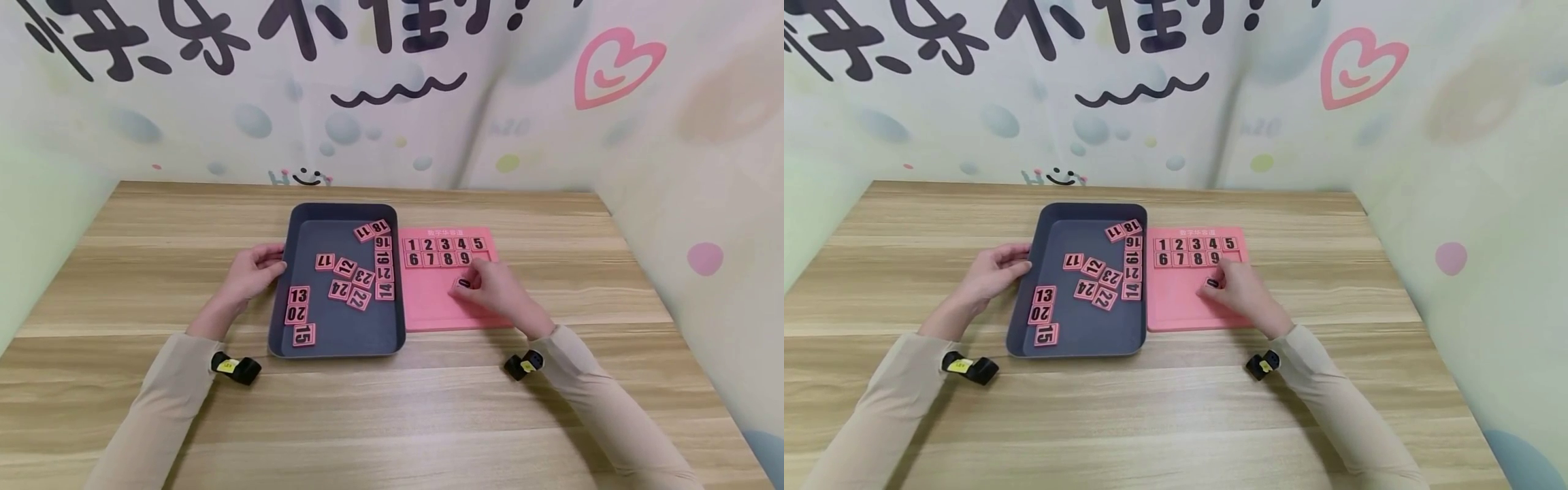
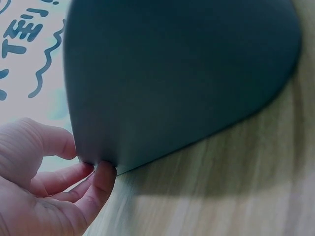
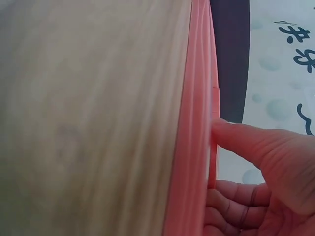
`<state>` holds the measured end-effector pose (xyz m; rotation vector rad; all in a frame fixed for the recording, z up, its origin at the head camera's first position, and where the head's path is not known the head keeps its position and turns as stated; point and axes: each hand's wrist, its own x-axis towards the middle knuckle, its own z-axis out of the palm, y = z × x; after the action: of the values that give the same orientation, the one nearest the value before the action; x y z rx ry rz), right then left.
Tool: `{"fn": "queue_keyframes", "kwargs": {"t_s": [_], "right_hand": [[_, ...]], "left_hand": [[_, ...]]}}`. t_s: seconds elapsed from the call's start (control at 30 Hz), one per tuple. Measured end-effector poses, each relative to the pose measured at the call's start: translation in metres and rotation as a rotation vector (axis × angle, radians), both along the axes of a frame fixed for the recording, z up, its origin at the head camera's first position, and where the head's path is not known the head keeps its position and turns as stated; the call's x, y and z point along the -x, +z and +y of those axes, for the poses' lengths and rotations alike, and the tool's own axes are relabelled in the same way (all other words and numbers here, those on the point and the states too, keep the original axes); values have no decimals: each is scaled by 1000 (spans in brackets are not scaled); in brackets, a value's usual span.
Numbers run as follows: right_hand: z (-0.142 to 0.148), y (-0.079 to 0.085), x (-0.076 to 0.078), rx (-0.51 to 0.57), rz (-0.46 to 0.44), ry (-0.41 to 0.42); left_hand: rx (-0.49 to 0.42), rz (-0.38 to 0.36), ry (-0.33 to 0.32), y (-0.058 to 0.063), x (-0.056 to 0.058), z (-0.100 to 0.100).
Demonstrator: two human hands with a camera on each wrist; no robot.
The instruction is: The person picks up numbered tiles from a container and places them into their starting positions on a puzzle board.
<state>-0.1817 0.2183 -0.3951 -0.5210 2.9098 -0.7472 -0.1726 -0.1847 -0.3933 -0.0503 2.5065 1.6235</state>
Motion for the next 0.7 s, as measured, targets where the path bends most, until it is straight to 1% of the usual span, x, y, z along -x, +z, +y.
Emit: {"fn": "queue_keyframes", "kwargs": {"t_s": [0.1,0.17,0.27,0.37,0.43,0.53,0.7], "right_hand": [[1,2,0,-9,-25,-14],[4,3,1,12,-37,7],[12,4,2,47,-31,113],[17,5,3,60,0,251],[18,4,3,49,23,295],[17,2,4,44,48,298],[20,3,4,22,59,259]], "left_hand": [[0,1,0,0,0,0],[0,2,1,-1,0,0],[-1,5,1,-1,0,0],[1,6,1,-1,0,0],[3,5,1,-1,0,0],[5,0,0,-1,0,-1],[1,13,-1,0,1,0]]}}
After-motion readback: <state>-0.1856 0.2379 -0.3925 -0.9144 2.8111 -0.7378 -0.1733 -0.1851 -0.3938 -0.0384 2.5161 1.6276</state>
